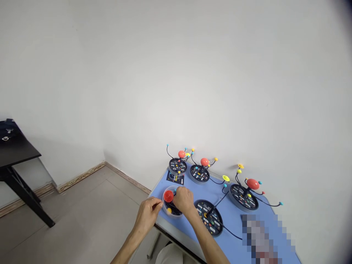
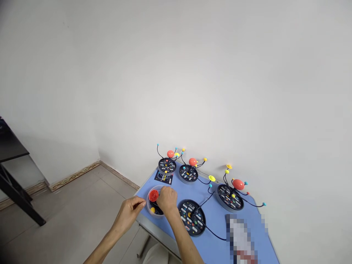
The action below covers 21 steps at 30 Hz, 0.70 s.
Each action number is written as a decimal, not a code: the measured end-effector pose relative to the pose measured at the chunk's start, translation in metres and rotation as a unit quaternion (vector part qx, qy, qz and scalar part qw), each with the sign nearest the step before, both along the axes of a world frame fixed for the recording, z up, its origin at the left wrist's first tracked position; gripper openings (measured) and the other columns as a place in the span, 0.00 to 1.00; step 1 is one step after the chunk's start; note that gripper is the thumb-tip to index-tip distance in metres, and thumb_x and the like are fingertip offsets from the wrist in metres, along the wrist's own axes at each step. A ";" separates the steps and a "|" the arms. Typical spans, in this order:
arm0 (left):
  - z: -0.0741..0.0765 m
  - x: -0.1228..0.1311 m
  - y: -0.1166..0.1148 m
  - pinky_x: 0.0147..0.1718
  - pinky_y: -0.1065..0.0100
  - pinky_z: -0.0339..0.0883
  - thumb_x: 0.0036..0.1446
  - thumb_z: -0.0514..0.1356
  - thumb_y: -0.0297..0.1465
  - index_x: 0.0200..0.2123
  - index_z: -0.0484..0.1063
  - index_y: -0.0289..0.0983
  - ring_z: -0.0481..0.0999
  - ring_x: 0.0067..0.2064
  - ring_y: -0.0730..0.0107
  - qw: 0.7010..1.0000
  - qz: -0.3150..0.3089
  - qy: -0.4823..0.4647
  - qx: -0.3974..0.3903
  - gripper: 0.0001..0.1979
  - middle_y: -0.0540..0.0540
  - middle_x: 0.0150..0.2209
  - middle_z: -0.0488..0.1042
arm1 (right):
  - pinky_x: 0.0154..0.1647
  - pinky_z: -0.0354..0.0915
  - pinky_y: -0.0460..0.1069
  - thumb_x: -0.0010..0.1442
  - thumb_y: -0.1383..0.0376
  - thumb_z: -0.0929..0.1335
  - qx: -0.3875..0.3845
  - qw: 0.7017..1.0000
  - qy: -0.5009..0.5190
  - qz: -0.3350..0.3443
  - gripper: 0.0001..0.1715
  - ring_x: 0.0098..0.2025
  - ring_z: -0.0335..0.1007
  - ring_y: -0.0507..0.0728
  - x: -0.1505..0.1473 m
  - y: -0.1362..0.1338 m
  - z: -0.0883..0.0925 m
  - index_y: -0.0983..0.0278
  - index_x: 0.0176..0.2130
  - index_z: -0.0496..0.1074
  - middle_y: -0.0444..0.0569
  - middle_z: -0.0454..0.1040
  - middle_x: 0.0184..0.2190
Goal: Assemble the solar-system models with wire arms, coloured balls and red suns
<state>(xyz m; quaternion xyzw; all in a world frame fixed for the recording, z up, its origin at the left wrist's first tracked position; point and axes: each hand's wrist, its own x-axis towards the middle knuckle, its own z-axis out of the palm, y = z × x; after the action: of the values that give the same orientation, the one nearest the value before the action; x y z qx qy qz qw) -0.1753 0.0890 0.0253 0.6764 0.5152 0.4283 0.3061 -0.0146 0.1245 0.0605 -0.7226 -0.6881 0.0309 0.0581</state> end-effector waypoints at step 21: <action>0.023 0.026 0.003 0.35 0.67 0.64 0.61 0.53 0.28 0.30 0.78 0.38 0.75 0.34 0.64 0.991 -0.041 0.125 0.038 0.14 0.46 0.31 0.78 | 0.19 0.46 0.45 0.48 0.46 0.69 0.061 0.776 0.628 0.001 0.23 0.18 0.46 0.48 0.051 -0.059 0.023 0.62 0.23 0.68 0.37 0.56 0.15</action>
<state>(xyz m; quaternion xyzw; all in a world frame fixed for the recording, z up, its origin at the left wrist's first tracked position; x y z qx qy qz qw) -0.1491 0.0922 0.0486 0.7562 0.5046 0.3467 0.2310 0.0365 0.0656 0.0832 -0.5370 -0.5000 0.4356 0.5214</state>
